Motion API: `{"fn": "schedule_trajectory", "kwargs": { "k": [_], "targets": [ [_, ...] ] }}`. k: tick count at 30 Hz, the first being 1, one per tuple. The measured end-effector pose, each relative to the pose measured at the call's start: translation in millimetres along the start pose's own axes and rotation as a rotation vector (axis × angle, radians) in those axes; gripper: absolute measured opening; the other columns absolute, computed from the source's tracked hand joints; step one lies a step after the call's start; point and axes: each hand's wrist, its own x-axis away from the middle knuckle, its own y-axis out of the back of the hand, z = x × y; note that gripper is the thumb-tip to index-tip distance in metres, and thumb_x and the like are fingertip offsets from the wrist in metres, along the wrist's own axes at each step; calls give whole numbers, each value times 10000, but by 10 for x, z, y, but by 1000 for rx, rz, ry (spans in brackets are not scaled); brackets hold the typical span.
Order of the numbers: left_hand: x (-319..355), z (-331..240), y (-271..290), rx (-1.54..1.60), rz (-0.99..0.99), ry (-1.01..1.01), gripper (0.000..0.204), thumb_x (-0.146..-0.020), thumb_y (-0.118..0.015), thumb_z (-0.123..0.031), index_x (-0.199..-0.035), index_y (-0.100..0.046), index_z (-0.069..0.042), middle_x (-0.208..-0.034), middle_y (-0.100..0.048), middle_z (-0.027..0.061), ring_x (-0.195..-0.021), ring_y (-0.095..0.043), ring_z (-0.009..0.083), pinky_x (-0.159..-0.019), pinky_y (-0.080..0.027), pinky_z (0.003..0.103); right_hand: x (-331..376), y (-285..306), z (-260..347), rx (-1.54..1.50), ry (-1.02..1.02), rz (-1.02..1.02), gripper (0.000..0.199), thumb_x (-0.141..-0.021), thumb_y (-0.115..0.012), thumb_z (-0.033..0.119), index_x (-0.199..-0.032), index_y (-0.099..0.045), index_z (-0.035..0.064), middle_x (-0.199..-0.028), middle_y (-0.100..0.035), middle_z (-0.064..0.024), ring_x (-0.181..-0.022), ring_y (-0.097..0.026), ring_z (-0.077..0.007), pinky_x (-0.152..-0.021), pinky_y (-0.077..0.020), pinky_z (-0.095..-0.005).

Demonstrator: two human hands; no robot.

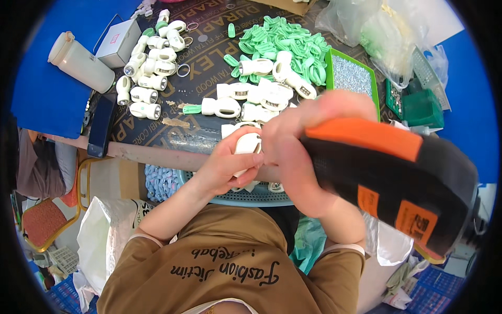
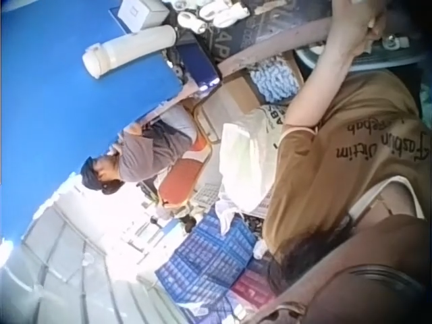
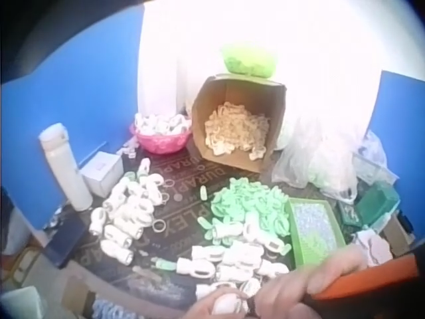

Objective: Assembling small white plastic components using an electric screwdriver at a workbench.

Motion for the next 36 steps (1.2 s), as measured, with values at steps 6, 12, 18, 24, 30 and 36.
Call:
{"fn": "schedule_trajectory", "kwargs": {
  "k": [6,12,18,24,30,36],
  "targets": [
    [1,-110,-138,-535,21,-169,292,-844,-528,-100,-1096,-383,-73,-785,-524,56,-534,-479,87,-423,-367,236,48,190,297,-72,289,-297,291,-849,-506,243,-1080,-386,114,-607,-441,-18,-458,-431,-143,-452,-349,-287],
    [-551,-711,-308,-1715,-100,-739,263,-736,-601,-154,-955,-511,-39,-848,-532,139,-791,-561,314,-642,-465,389,104,705,281,-138,247,-312,202,-839,-435,157,-1031,-456,99,-642,-423,-43,-540,-394,-136,-564,-324,-285],
    [-951,-1004,-225,-2143,-100,-441,369,-824,-528,-352,-1041,-546,-54,-943,-576,151,-879,-567,318,-773,-461,407,197,937,180,-15,243,-396,206,-846,-425,127,-1045,-441,77,-639,-411,-50,-558,-401,-153,-572,-335,-301],
    [-767,-2063,563,-2358,-268,-295,209,-723,-521,-64,-896,-636,-43,-897,-616,170,-873,-590,304,-766,-470,381,193,1352,134,-36,157,-423,194,-839,-440,82,-1027,-401,47,-656,-403,-56,-592,-388,-159,-620,-321,-315],
    [-763,-2394,869,-2212,-82,-98,288,-654,-497,97,-894,-626,4,-896,-618,138,-891,-580,266,-789,-448,314,36,1514,-43,11,178,-594,199,-776,-514,-6,-966,-455,11,-593,-442,-75,-504,-426,-171,-507,-368,-299],
    [-877,-2479,939,-2267,-95,86,427,-581,-589,128,-971,-632,-40,-957,-624,105,-899,-581,238,-770,-464,313,-141,1531,-283,72,157,-704,196,-732,-594,-15,-892,-480,-23,-581,-491,-84,-451,-483,-169,-447,-417,-291]
  ]
}}
